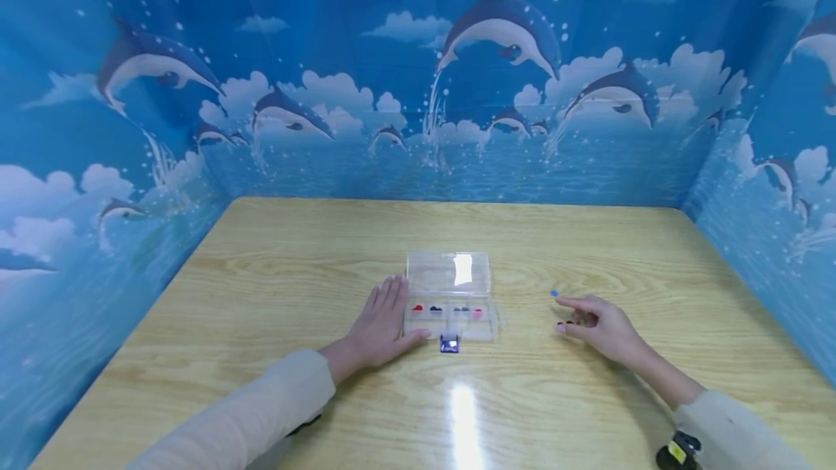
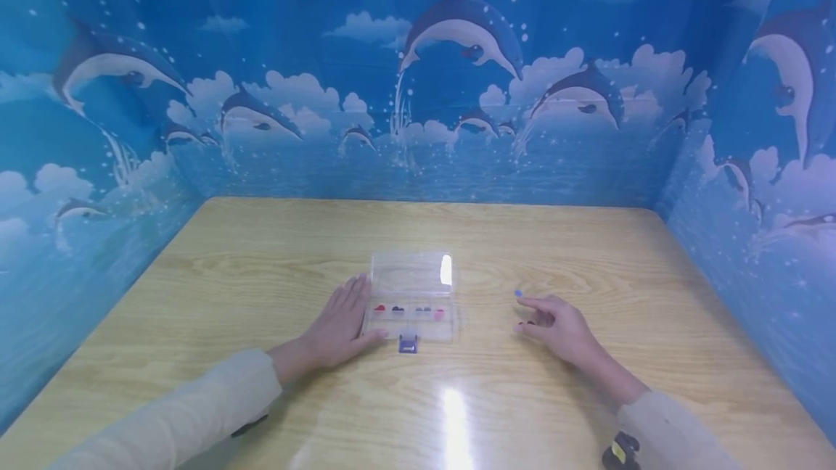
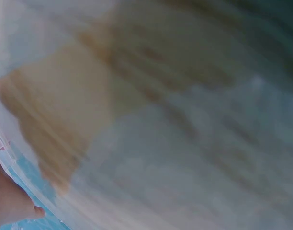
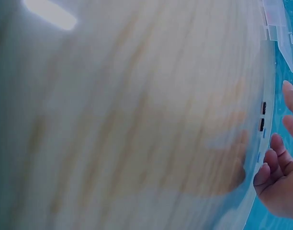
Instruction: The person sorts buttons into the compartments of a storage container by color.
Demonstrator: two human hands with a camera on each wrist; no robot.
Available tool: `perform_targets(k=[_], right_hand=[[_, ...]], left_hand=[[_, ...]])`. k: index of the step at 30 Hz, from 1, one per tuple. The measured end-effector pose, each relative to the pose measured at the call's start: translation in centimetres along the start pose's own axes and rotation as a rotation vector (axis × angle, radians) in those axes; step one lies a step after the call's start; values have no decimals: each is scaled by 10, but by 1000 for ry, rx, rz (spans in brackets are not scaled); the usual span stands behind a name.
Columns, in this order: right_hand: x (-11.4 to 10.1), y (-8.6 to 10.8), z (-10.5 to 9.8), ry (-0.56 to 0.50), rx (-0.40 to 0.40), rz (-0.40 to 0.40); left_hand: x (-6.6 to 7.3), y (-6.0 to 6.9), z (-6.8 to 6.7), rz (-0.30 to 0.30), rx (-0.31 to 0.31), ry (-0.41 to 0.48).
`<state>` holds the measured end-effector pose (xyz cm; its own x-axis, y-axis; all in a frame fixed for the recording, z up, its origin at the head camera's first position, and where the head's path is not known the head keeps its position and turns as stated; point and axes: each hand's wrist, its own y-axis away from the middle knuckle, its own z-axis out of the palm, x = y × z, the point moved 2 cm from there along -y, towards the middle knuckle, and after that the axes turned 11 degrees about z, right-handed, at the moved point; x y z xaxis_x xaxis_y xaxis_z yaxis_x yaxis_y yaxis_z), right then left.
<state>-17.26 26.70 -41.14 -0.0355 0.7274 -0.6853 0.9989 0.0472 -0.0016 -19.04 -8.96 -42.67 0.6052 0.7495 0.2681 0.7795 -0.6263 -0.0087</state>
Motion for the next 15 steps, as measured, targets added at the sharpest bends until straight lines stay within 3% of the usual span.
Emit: perform_targets(k=[15], right_hand=[[11, 1, -1, 75, -29, -45]], left_hand=[[0, 0, 0, -1, 0, -18]])
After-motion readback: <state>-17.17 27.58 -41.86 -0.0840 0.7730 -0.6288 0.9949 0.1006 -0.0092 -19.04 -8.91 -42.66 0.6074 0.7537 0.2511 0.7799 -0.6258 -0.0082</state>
